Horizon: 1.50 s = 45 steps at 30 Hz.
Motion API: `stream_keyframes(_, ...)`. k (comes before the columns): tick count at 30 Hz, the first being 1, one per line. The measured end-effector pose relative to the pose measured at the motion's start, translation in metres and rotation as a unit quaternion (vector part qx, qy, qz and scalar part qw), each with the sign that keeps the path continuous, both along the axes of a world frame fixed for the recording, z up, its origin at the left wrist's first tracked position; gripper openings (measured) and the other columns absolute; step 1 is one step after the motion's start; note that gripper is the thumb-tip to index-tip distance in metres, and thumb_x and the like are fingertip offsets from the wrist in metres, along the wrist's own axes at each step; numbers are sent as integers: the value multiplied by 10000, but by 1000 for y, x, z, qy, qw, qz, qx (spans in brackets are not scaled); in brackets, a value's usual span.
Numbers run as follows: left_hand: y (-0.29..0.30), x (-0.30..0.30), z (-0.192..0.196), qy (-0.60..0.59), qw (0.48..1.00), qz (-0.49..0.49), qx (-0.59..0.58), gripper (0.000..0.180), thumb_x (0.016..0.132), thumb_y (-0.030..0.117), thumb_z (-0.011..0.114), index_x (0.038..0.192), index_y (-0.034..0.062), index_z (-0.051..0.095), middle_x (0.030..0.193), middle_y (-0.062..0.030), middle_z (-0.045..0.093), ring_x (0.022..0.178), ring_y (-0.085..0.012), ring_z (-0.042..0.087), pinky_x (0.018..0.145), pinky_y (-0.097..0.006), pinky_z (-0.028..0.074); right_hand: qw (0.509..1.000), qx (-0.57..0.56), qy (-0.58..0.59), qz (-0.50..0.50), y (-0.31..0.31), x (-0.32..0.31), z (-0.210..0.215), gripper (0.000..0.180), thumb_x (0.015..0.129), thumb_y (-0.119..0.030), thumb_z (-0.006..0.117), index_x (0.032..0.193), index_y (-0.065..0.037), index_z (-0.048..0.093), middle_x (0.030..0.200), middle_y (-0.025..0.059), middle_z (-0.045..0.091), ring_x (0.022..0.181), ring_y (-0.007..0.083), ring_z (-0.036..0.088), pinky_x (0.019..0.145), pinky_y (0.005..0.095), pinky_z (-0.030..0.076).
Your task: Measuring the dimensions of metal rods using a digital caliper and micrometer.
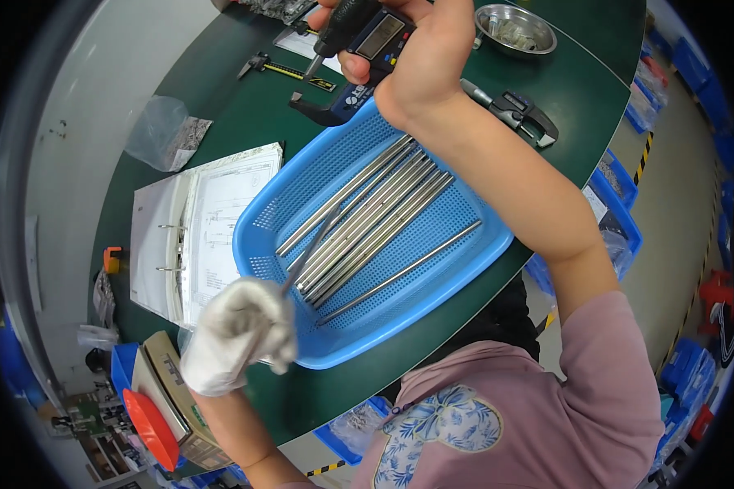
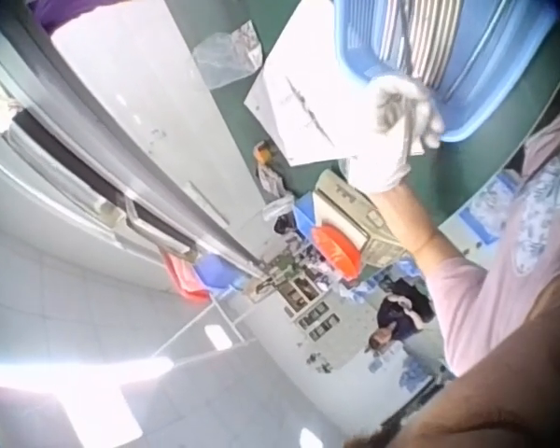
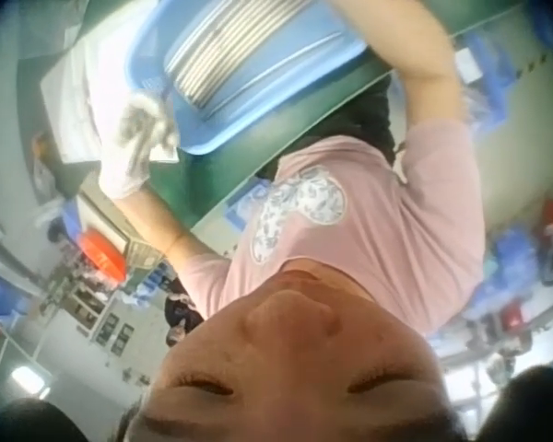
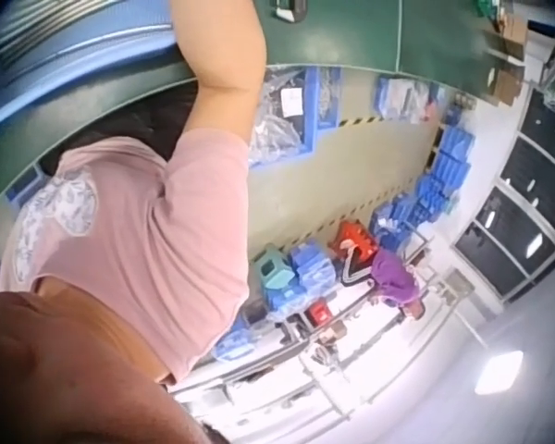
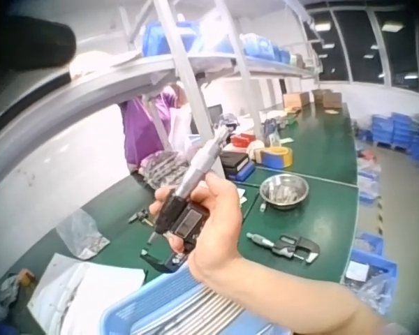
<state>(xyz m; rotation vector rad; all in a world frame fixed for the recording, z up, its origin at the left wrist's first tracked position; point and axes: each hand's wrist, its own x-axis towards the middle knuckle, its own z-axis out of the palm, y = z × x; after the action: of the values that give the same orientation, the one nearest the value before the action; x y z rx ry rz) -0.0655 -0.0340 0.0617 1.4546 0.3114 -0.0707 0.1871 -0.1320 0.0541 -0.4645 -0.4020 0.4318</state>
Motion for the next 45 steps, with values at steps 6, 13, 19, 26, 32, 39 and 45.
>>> stream_keyframes(6,-24,21,17,21,938,194,286,152,842,129,547,899,-9,573,680,-30,553,555,-64,518,493,-171,422,1000,-14,2,-20,-1,2,-1,625,804,-516,318,784,51,582,661,150,594,370,143,462,315,206,344)
stream_keyframes(13,-19,52,17,-124,767,85,624,83,779,86,559,770,9,592,702,-116,583,567,-266,538,527,-338,430,993,-28,-29,-108,-4,2,4,616,811,-514,291,770,26,584,661,131,598,384,134,466,323,202,338)
stream_keyframes(19,-36,120,-23,27,662,-82,744,211,813,257,515,810,67,605,797,-151,574,751,-296,579,645,-381,462,936,302,-178,41,4,15,-7,594,833,-489,272,793,21,574,677,127,593,418,130,474,332,204,348)
stream_keyframes(26,-25,147,-78,65,688,-95,716,248,813,270,512,782,30,567,816,-158,579,752,-322,579,657,-409,468,958,-30,-120,-258,-1,8,-8,546,836,-465,283,835,10,553,700,110,583,457,112,488,363,181,361)
stream_keyframes(32,-39,123,-59,4,720,-91,688,180,785,212,550,783,33,532,786,-148,563,721,-320,575,643,-395,475,960,-68,-170,-212,0,13,-13,524,840,-434,285,829,9,566,694,87,581,438,79,467,386,172,348)
stream_keyframes(39,-60,88,-68,67,643,-159,746,130,736,160,576,731,35,541,748,-129,568,668,-270,595,584,-380,490,963,-92,-163,-196,-2,2,-3,408,816,-374,410,777,-5,580,675,83,586,446,118,495,406,202,378)
stream_keyframes(45,-60,90,-71,79,714,-174,674,103,689,50,531,735,-3,606,731,-150,603,665,-253,622,540,-342,497,949,-149,-183,-209,0,6,-15,654,825,-466,202,963,60,564,880,203,598,513,161,497,410,227,368)
